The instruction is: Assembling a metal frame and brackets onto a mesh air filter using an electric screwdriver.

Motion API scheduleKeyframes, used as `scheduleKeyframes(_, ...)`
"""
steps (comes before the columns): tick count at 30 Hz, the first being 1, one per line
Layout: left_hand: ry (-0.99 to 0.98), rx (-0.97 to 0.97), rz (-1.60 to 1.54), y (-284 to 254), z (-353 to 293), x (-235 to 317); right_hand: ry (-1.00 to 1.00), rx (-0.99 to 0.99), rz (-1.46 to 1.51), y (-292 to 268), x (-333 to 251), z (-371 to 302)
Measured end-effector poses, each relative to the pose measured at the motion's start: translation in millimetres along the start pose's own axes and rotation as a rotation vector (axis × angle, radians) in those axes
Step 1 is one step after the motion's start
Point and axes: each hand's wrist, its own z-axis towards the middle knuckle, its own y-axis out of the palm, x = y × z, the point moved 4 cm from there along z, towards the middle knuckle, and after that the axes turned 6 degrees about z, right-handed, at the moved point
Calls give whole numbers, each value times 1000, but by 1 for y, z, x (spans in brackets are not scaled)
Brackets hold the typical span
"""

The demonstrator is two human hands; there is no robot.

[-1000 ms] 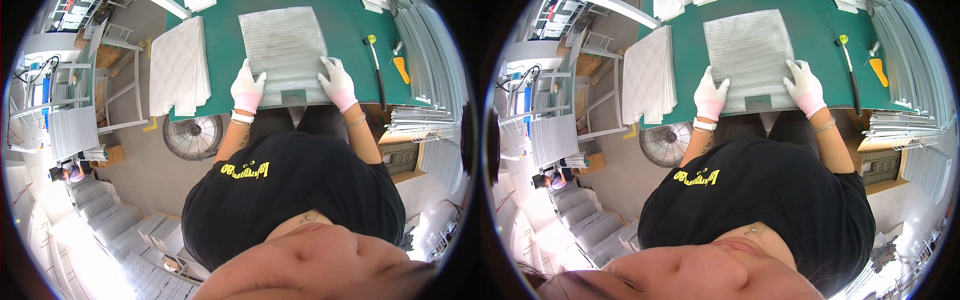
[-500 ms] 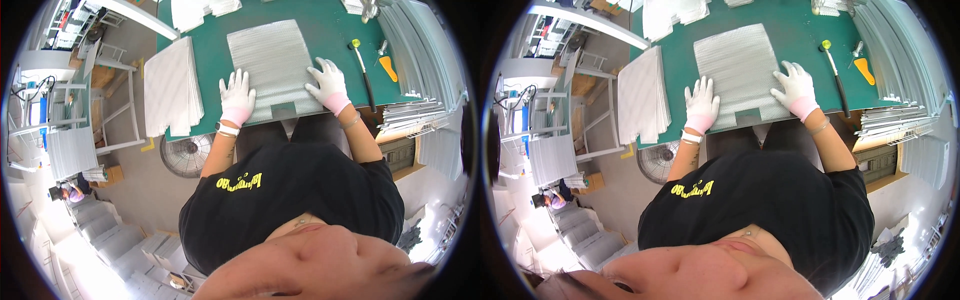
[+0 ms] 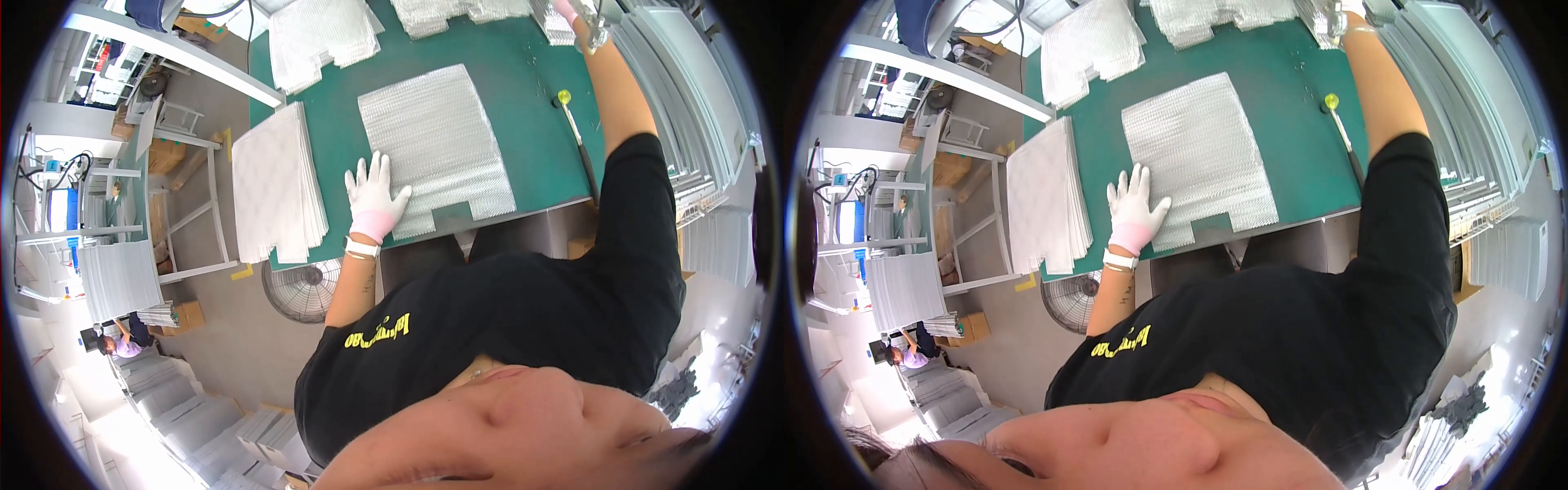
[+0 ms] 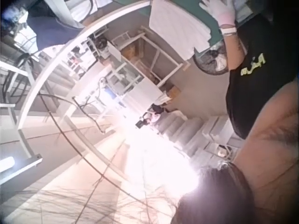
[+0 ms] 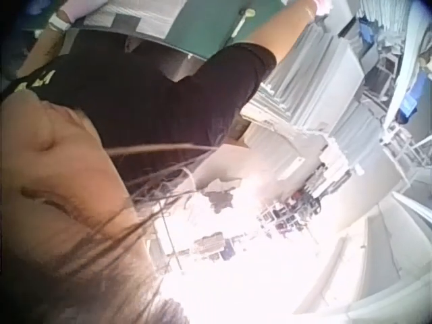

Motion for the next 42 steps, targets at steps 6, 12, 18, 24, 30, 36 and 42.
scheduleKeyframes(6, -50, -31, -65, -13, 4, -1, 266, -27, -373, -16, 2, 48)
scheduleKeyframes(12, -58, 329, -187, -49, -12, -21, -302, 548, -561, -22, -42, 5)
scheduleKeyframes(18, -207, 460, -292, -45, -65, -67, -1065, 97, 254, 54, -267, -161)
scheduleKeyframes(24, -201, 489, -410, -50, -111, -50, -428, -66, -96, 226, -325, -69)
scheduleKeyframes(30, -283, 440, -401, -49, -165, -55, -59, -106, 95, 261, -334, -2)
scheduleKeyframes(36, -183, 413, -580, -48, -141, -59, -696, 242, 756, 183, -370, 18)
scheduleKeyframes(42, -112, 430, -935, -52, -108, -55, -487, -353, 1746, 105, -355, -70)
